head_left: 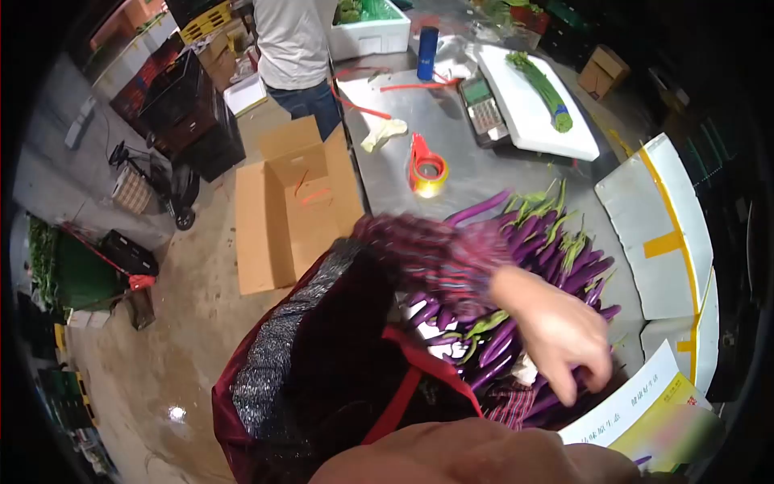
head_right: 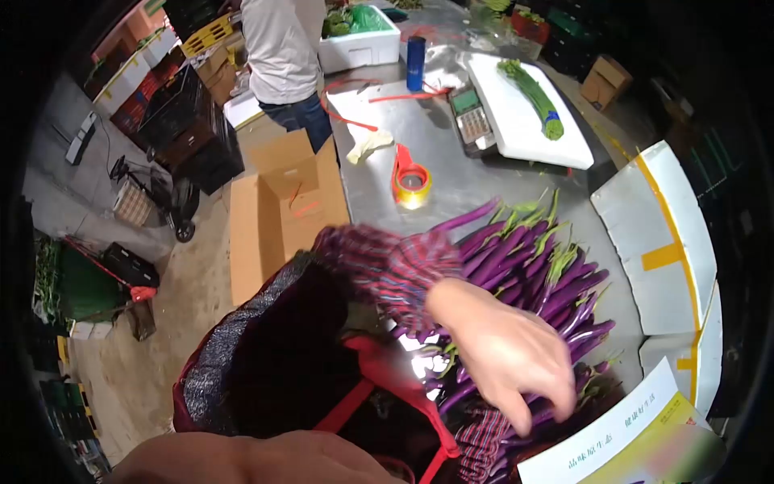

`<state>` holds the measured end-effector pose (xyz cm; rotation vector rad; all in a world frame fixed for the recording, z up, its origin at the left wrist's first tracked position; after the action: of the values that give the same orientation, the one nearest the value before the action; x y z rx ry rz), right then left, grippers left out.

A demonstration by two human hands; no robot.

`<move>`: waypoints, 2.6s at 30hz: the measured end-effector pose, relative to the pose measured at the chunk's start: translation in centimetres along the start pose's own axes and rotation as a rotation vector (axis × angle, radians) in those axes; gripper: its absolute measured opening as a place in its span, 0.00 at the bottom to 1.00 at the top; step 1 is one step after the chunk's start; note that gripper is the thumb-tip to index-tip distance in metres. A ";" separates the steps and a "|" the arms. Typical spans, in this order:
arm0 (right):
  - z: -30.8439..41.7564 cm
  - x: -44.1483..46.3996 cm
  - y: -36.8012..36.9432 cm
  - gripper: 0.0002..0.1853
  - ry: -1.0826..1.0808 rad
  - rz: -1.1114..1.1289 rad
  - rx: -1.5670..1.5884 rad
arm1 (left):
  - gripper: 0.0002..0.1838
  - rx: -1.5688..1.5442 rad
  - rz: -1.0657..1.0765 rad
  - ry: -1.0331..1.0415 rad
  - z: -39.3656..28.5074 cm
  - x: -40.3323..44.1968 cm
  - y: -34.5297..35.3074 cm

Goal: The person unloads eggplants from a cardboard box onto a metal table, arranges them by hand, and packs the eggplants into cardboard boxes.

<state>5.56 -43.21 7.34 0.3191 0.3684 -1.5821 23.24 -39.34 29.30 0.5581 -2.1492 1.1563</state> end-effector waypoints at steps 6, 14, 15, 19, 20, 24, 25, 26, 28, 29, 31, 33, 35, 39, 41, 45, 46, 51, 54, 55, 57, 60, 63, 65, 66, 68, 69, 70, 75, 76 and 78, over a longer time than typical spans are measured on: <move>-0.2 0.1 -0.2 0.17 -0.056 -0.022 -0.046 | 0.17 -0.282 -0.089 0.273 -5.0 8.8 0.1; -0.4 -0.2 -0.5 0.16 -0.086 -0.066 -0.105 | 0.16 -0.210 -0.206 0.410 -6.5 9.8 2.3; -0.5 -0.2 -0.5 0.16 -0.084 -0.068 -0.112 | 0.16 -0.201 -0.214 0.413 -6.5 9.7 2.5; -0.6 -0.3 -0.4 0.15 -0.096 -0.088 -0.146 | 0.15 -0.164 -0.237 0.418 -6.8 9.7 2.7; -0.6 -0.3 -0.4 0.15 -0.102 -0.094 -0.157 | 0.15 -0.155 -0.243 0.419 -6.9 9.7 2.8; -0.6 -0.4 -0.4 0.15 -0.123 -0.124 -0.222 | 0.14 -0.125 -0.265 0.428 -7.3 9.6 3.1; -0.6 -0.4 -0.4 0.15 -0.128 -0.131 -0.245 | 0.14 -0.117 -0.272 0.433 -7.3 9.5 3.1; -0.5 -0.4 -0.4 0.14 -0.135 -0.144 -0.268 | 0.14 -0.105 -0.277 0.431 -7.3 9.4 3.3; -0.5 -0.5 -0.3 0.14 -0.152 -0.169 -0.340 | 0.13 -0.079 -0.290 0.423 -7.4 9.4 3.3; -0.5 -0.6 -0.2 0.14 -0.159 -0.191 -0.400 | 0.13 -0.057 -0.298 0.419 -7.4 9.3 3.4; -0.5 -0.7 0.2 0.14 -0.178 -0.243 -0.555 | 0.13 0.003 -0.324 0.404 -7.2 8.8 3.4; -0.5 -0.7 0.9 0.14 -0.183 -0.291 -0.707 | 0.12 0.090 -0.337 0.360 -6.3 7.6 3.3; -1.2 -0.2 1.2 0.14 -0.203 -0.289 -0.676 | 0.12 0.185 -0.338 0.307 -5.4 6.3 3.6; -9.1 4.4 -0.7 0.12 -0.378 -0.088 -0.205 | 0.13 0.229 -0.268 -0.036 0.4 -1.4 4.1; -10.6 6.3 -2.0 0.12 -0.475 0.066 0.087 | 0.15 0.177 -0.242 -0.294 3.1 -5.9 4.9; -3.1 1.5 -1.1 0.09 -0.274 -0.167 -0.035 | 0.16 0.219 -0.213 -0.768 5.2 -14.0 5.1; -3.3 1.6 -1.7 0.10 -0.182 -0.127 0.041 | 0.16 0.320 -0.288 -0.758 5.1 -15.8 4.8; -2.7 2.2 -3.6 0.11 0.046 0.175 0.575 | 0.16 0.431 -0.498 -0.960 5.0 -25.1 4.1; -3.7 3.1 -4.8 0.13 0.096 0.176 0.621 | 0.15 -0.003 -0.773 -1.225 3.4 -27.9 4.4; -4.0 3.4 -5.1 0.12 0.126 0.214 0.661 | 0.14 -0.135 -0.909 -1.199 3.7 -29.3 4.8; -3.8 3.1 -5.2 0.13 0.110 0.183 0.621 | 0.14 -0.130 -0.954 -1.127 4.4 -31.3 5.1; -3.1 2.4 -4.5 0.12 0.120 0.113 0.580 | 0.14 -0.037 -0.883 -1.159 5.8 -33.5 5.0; -3.4 2.2 -4.5 0.11 0.098 0.087 0.519 | 0.15 0.014 -0.867 -1.184 6.5 -34.2 5.1; -3.4 2.5 -4.3 0.11 0.052 0.083 0.470 | 0.16 0.017 -0.877 -1.216 6.9 -34.5 4.4; -3.5 2.7 -4.2 0.11 0.049 0.093 0.467 | 0.16 0.026 -0.885 -1.216 7.7 -35.3 4.0; -3.7 2.8 -4.2 0.11 0.024 0.062 0.415 | 0.20 0.205 -0.965 -1.326 9.9 -38.1 4.0; -3.7 2.8 -4.3 0.11 0.012 0.044 0.388 | 0.22 0.293 -1.003 -1.380 10.5 -39.0 4.3; -3.6 2.6 -4.1 0.11 0.009 0.051 0.385 | 0.22 0.299 -1.011 -1.378 10.9 -38.9 4.5; -2.7 2.1 -3.2 0.11 -0.007 -0.044 0.310 | 0.24 0.271 -0.902 -1.514 15.2 -38.8 3.8; -2.7 1.9 -3.3 0.11 -0.003 -0.041 0.305 | 0.25 0.162 -0.853 -1.498 15.9 -39.1 3.6; -2.7 1.5 -3.9 0.11 -0.015 -0.054 0.313 | 0.25 0.054 -0.784 -1.462 16.8 -39.2 2.6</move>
<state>1.58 -43.29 4.45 0.5410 0.1171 -1.6947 44.17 -49.49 -6.59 2.5439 -2.3675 0.2436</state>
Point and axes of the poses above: each hand's wrist, its own x-axis towards the middle knuckle, its own y-axis out of the palm, z = x × y, the point moved 2 cm from there along x, towards the middle knuckle, and after that the axes turned 13 degrees about y, right-handed, at the moved point
